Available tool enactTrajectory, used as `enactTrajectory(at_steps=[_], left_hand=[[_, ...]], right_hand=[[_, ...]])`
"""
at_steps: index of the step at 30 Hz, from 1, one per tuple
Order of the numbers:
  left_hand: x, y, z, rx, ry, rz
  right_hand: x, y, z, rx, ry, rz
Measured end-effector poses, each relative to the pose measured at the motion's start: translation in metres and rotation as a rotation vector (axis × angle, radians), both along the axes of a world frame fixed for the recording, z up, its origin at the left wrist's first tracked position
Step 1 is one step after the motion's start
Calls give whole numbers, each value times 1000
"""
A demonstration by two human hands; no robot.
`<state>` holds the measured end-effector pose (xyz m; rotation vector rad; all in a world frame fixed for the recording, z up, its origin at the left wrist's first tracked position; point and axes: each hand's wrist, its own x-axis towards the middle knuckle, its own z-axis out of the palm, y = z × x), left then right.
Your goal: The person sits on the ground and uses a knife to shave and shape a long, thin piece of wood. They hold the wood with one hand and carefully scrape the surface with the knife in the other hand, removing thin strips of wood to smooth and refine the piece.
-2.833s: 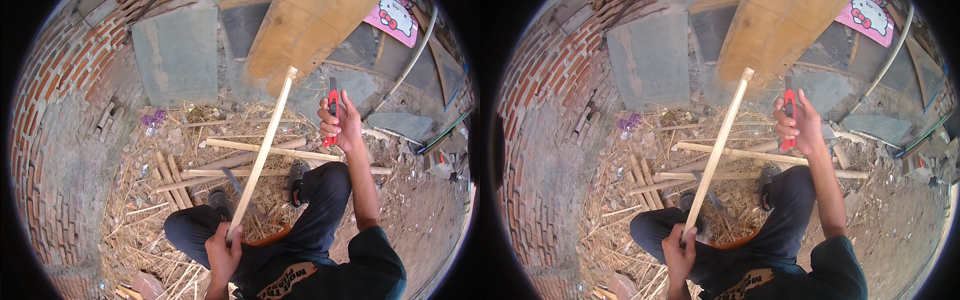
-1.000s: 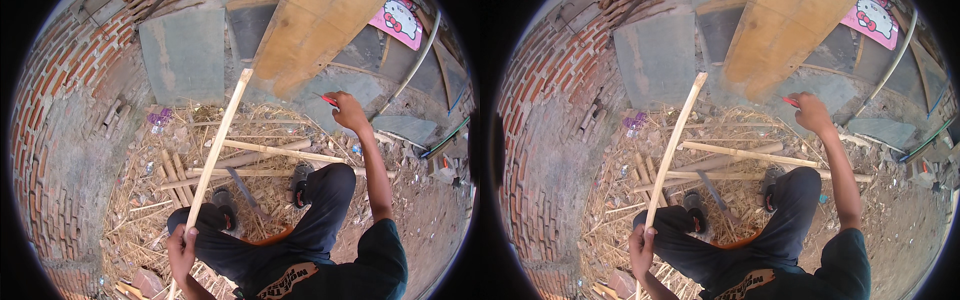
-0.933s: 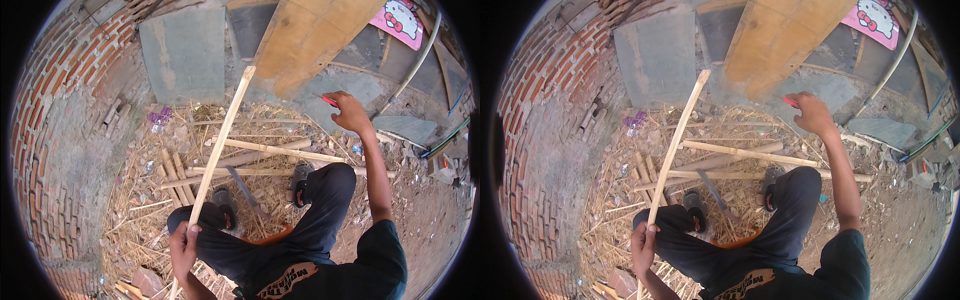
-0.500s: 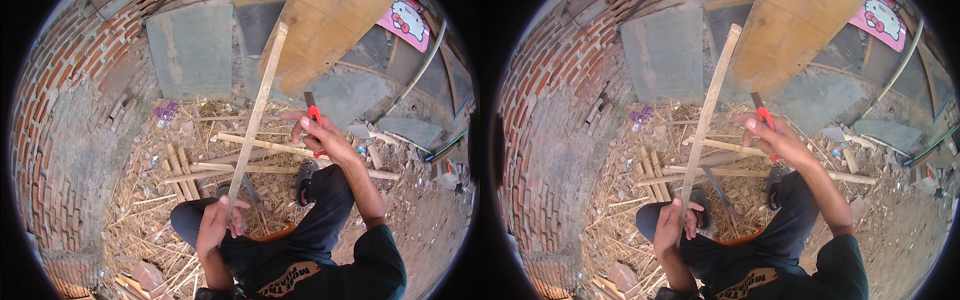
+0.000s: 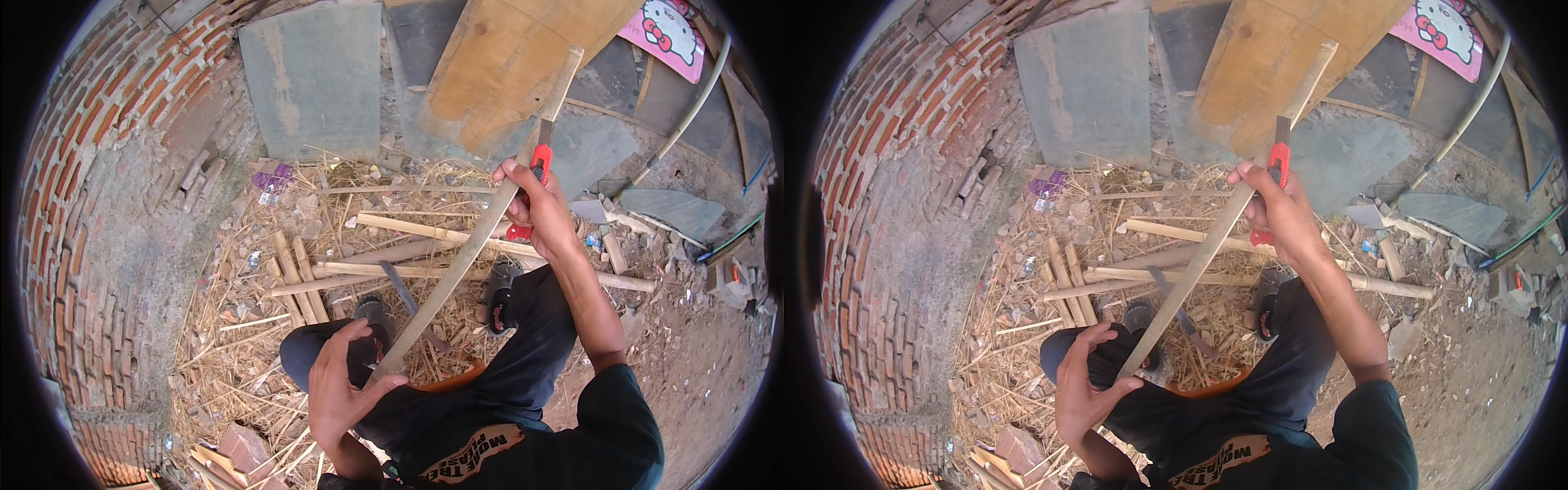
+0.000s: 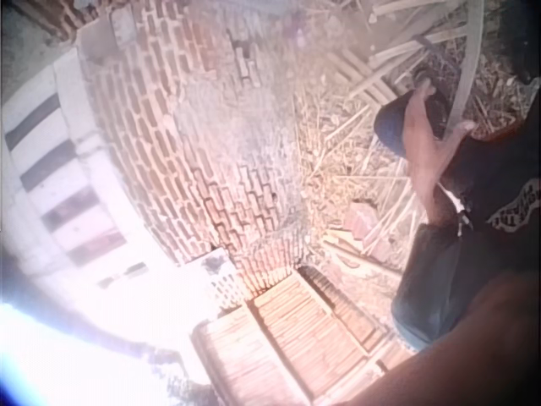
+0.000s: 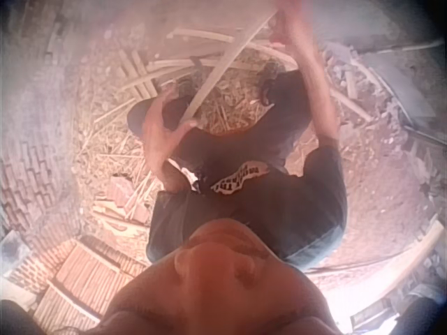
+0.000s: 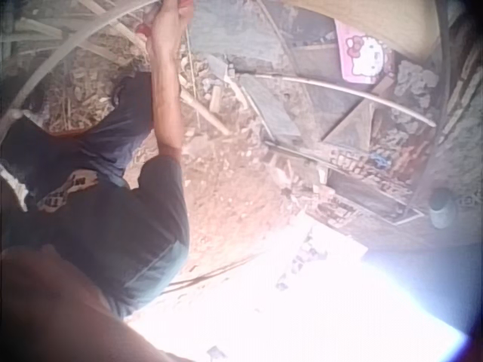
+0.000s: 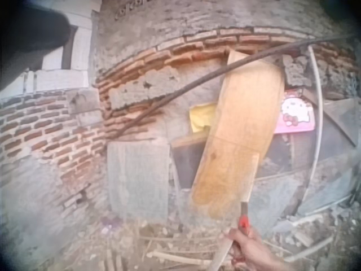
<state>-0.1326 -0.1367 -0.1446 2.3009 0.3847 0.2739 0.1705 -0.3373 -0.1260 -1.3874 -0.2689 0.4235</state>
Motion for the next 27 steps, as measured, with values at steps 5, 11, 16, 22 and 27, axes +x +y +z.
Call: enactTrajectory(at_steps=[5,11,16,22,27], left_hand=[[-22,12,3,43,125,23],[-7,10,-14,-333,84,-75],[2,-3,-21,-633,52,-108],[14,-21,-12,-653,-4,-78],[20,-26,-8,-599,-16,-78]], right_hand=[[39,-21,1,195,87,-7],[18,-18,12,115,-217,-131],[-36,-15,-14,-12,-542,-28],[-96,-7,-38,-207,-1190,232],[-117,1,-45,-200,-1266,203]])
